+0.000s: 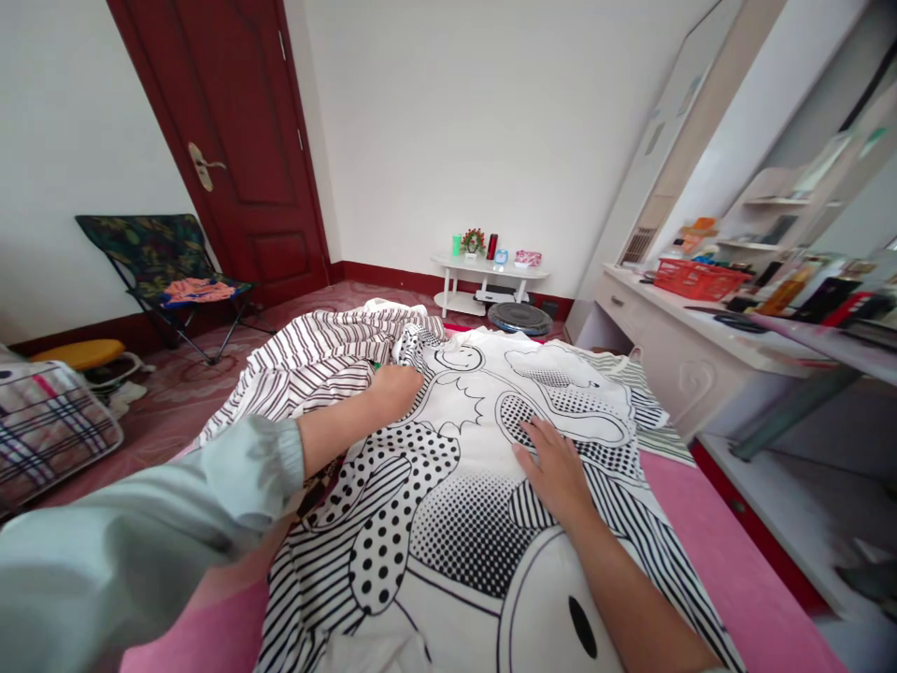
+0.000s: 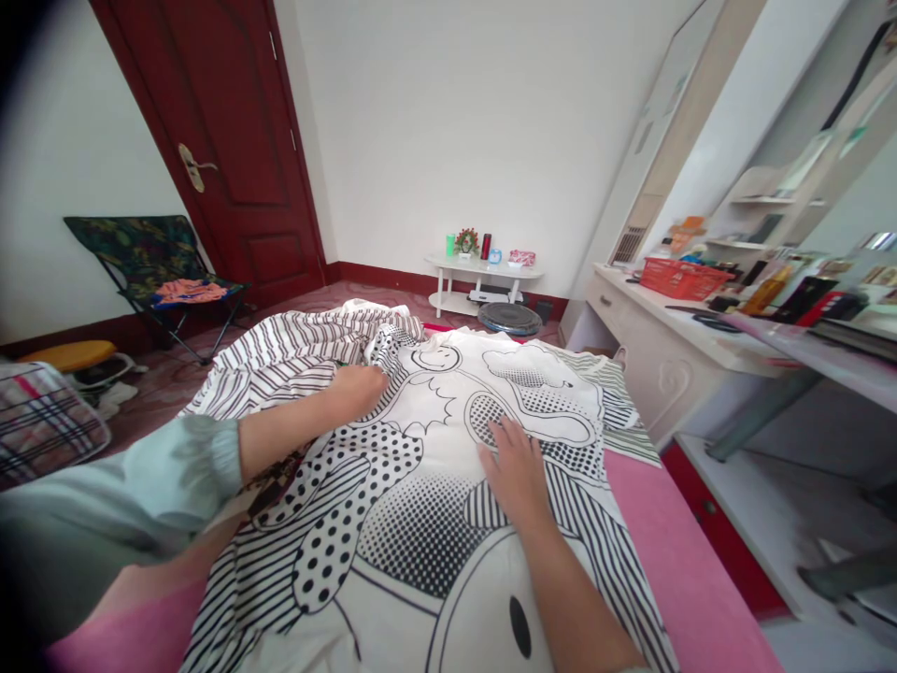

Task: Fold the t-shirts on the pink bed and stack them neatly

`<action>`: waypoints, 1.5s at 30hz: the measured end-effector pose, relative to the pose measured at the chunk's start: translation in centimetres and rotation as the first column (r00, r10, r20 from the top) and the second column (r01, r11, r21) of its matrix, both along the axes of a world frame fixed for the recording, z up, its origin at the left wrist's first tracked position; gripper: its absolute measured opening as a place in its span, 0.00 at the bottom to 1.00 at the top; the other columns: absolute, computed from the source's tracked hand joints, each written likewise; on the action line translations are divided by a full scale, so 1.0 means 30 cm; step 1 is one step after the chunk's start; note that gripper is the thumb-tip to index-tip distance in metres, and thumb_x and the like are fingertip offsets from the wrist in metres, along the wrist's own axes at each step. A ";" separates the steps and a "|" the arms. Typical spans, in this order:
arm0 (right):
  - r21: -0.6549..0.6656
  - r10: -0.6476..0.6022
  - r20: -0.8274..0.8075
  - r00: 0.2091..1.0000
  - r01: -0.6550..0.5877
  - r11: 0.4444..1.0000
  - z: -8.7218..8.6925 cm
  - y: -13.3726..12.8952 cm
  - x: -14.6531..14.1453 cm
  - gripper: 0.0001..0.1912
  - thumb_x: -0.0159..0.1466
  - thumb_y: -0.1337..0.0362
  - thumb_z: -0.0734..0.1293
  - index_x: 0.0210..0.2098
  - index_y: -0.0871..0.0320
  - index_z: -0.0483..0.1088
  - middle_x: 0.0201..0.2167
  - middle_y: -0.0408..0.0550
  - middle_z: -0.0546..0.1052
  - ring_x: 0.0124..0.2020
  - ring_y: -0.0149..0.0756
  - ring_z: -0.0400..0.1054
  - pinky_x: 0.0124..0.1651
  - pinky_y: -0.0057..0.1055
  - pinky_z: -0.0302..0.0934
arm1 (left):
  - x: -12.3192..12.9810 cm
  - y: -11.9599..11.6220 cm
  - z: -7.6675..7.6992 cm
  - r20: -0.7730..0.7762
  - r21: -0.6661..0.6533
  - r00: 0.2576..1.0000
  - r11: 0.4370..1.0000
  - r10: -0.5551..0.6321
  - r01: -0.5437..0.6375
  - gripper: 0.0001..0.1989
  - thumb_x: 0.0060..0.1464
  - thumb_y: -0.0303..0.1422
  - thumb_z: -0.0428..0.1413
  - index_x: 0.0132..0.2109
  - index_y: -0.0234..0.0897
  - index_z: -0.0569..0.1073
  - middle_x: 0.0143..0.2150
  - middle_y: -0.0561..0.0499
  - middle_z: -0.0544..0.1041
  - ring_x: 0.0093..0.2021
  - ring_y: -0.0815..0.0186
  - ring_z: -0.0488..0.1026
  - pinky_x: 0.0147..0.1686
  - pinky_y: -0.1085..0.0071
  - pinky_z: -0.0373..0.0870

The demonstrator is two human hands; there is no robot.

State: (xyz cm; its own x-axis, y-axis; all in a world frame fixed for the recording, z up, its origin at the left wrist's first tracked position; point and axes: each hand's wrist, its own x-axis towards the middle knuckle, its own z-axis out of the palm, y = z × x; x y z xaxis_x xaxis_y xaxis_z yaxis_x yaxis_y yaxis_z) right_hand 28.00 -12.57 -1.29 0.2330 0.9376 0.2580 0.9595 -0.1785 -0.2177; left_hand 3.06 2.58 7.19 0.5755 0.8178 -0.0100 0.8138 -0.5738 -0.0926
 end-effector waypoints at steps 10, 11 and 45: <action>-0.015 0.010 -0.019 1.000 -0.010 1.000 0.005 -0.004 -0.002 0.26 0.67 0.53 0.52 0.61 0.54 0.58 0.64 0.47 0.56 0.66 0.43 0.45 0.65 0.48 0.39 | 0.058 0.124 -0.100 -0.153 0.101 0.988 0.994 -0.016 0.032 0.17 0.53 0.21 0.48 0.46 0.28 0.76 0.47 0.33 0.75 0.51 0.47 0.68 0.55 0.46 0.51; -0.017 0.008 -0.020 1.000 -0.008 1.000 0.005 -0.004 -0.002 0.26 0.67 0.53 0.52 0.61 0.54 0.58 0.64 0.47 0.56 0.66 0.43 0.45 0.65 0.48 0.39 | 0.074 0.119 -0.098 -0.153 0.113 0.988 0.993 -0.002 0.020 0.17 0.53 0.21 0.48 0.45 0.27 0.77 0.46 0.32 0.75 0.51 0.46 0.68 0.55 0.44 0.49; -0.229 -0.155 0.227 0.961 0.208 0.951 0.011 -0.147 0.116 0.33 0.66 0.44 0.42 0.67 0.48 0.42 0.68 0.42 0.43 0.68 0.43 0.35 0.65 0.51 0.37 | -0.063 -0.146 -0.254 0.247 -0.084 0.938 0.959 -0.243 0.271 0.33 0.60 0.54 0.32 0.67 0.46 0.49 0.70 0.49 0.42 0.69 0.55 0.36 0.63 0.54 0.38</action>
State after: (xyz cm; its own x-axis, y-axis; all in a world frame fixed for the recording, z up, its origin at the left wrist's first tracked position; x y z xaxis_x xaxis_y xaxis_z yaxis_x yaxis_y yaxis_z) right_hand 31.48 -16.98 -0.94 0.3721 0.9246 0.0820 0.9248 -0.3769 0.0526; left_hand 1.18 -1.79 -0.42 0.7632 0.6430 0.0642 0.6281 -0.7615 0.1598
